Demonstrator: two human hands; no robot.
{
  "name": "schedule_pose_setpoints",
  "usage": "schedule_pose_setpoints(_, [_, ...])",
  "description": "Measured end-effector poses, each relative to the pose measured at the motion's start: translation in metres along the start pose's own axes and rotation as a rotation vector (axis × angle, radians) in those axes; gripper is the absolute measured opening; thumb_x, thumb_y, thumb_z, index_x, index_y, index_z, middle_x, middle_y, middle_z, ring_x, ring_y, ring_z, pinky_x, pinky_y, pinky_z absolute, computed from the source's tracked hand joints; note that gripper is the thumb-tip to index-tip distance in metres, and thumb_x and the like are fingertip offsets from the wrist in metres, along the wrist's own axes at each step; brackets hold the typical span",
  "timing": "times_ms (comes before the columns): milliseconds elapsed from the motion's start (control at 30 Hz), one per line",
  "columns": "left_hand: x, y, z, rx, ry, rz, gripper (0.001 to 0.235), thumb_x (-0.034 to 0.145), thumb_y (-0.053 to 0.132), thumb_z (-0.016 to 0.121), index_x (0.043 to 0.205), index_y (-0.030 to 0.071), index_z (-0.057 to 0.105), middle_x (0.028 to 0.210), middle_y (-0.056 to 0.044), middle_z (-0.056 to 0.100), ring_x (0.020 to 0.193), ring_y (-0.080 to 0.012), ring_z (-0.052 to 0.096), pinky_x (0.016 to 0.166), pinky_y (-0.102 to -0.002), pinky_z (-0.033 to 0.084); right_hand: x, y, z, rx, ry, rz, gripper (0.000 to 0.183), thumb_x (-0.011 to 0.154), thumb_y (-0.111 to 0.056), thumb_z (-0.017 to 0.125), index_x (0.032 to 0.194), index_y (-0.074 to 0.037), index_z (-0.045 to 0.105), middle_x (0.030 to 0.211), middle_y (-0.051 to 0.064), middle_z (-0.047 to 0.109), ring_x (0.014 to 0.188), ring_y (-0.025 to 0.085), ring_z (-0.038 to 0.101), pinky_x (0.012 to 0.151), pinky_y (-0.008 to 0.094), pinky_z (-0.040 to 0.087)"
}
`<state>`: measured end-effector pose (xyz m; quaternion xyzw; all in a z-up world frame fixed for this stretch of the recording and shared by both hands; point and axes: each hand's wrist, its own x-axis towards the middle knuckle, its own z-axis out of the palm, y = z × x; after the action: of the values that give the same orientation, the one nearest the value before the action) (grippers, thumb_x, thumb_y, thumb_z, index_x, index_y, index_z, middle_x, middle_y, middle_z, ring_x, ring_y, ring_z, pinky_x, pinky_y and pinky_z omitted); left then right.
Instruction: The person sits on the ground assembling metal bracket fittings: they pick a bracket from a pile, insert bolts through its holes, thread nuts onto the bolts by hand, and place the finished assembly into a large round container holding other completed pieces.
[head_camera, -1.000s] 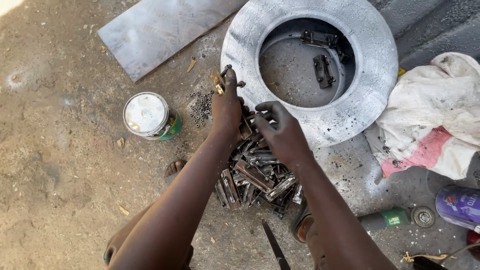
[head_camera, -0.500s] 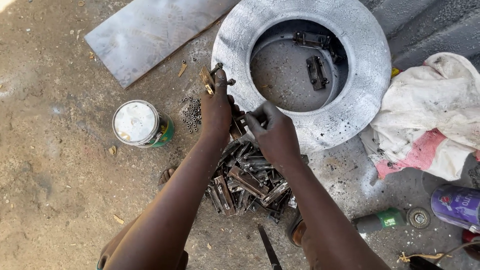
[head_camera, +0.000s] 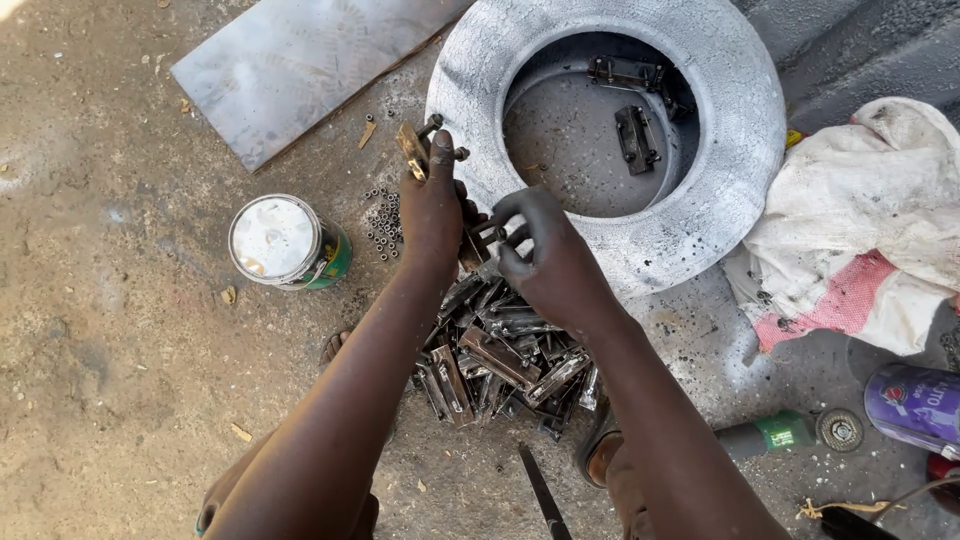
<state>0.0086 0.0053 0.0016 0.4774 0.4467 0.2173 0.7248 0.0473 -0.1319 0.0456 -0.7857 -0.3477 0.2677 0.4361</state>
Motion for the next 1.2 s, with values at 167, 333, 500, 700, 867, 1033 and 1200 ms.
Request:
schedule_pose_setpoints(167, [0.001, -0.005, 0.002, 0.031, -0.007, -0.003, 0.071, 0.089, 0.066, 0.06, 0.112, 0.0, 0.048, 0.075, -0.003, 0.052, 0.062, -0.0137, 0.061, 0.057, -0.031, 0.066, 0.003, 0.012, 0.007, -0.133, 0.027, 0.111, 0.011, 0.098, -0.012, 0.065, 0.108, -0.007, 0.061, 0.108, 0.018, 0.068, 0.093, 0.039, 0.073, 0.075, 0.049, 0.058])
schedule_pose_setpoints(333, [0.004, -0.004, 0.002, 0.009, -0.013, 0.031, 0.07, 0.088, 0.065, 0.061, 0.112, 0.0, 0.049, 0.075, -0.003, 0.052, 0.061, -0.0142, 0.061, 0.055, -0.032, 0.066, -0.003, 0.004, -0.001, -0.06, -0.034, -0.043, 0.029, 0.09, 0.011, 0.057, 0.11, -0.01, 0.061, 0.123, 0.02, 0.056, 0.098, 0.04, 0.072, 0.078, 0.049, 0.06])
schedule_pose_setpoints(500, [-0.001, -0.002, 0.004, 0.025, -0.019, 0.033, 0.068, 0.088, 0.064, 0.062, 0.111, 0.002, 0.048, 0.075, -0.002, 0.052, 0.062, -0.0145, 0.062, 0.056, -0.031, 0.065, 0.0, 0.011, 0.004, -0.136, -0.01, -0.034, 0.02, 0.094, 0.006, 0.058, 0.108, -0.007, 0.063, 0.11, 0.02, 0.065, 0.095, 0.044, 0.072, 0.072, 0.051, 0.058])
schedule_pose_setpoints(700, [0.007, -0.006, 0.004, -0.031, -0.009, 0.03, 0.067, 0.088, 0.064, 0.063, 0.11, 0.003, 0.048, 0.074, -0.002, 0.052, 0.06, -0.0135, 0.061, 0.056, -0.029, 0.064, -0.001, 0.002, 0.004, -0.091, 0.042, 0.126, 0.023, 0.103, -0.021, 0.063, 0.119, -0.004, 0.06, 0.104, 0.021, 0.068, 0.092, 0.04, 0.072, 0.073, 0.051, 0.057])
schedule_pose_setpoints(867, [0.012, -0.01, 0.0, -0.022, 0.008, 0.046, 0.063, 0.089, 0.061, 0.064, 0.108, 0.003, 0.047, 0.076, -0.005, 0.054, 0.06, -0.017, 0.062, 0.056, -0.038, 0.068, -0.006, -0.01, -0.001, -0.126, 0.002, -0.042, 0.021, 0.096, 0.0, 0.059, 0.116, -0.005, 0.062, 0.108, 0.023, 0.064, 0.097, 0.045, 0.07, 0.076, 0.052, 0.059])
schedule_pose_setpoints(1033, [0.005, -0.004, 0.002, -0.013, 0.028, 0.052, 0.062, 0.088, 0.062, 0.063, 0.107, 0.004, 0.048, 0.075, -0.003, 0.054, 0.06, -0.015, 0.062, 0.055, -0.034, 0.067, -0.003, 0.005, 0.008, -0.138, 0.057, 0.114, 0.026, 0.103, -0.025, 0.063, 0.118, -0.003, 0.059, 0.095, 0.02, 0.069, 0.087, 0.042, 0.072, 0.071, 0.053, 0.055])
schedule_pose_setpoints(1200, [0.02, -0.015, 0.0, -0.03, 0.002, 0.032, 0.062, 0.089, 0.061, 0.064, 0.108, 0.005, 0.047, 0.073, -0.005, 0.055, 0.058, -0.0196, 0.064, 0.05, -0.039, 0.068, 0.0, 0.007, 0.002, -0.212, -0.026, -0.088, 0.016, 0.098, 0.0, 0.057, 0.101, -0.012, 0.066, 0.104, 0.018, 0.069, 0.092, 0.047, 0.072, 0.073, 0.055, 0.057])
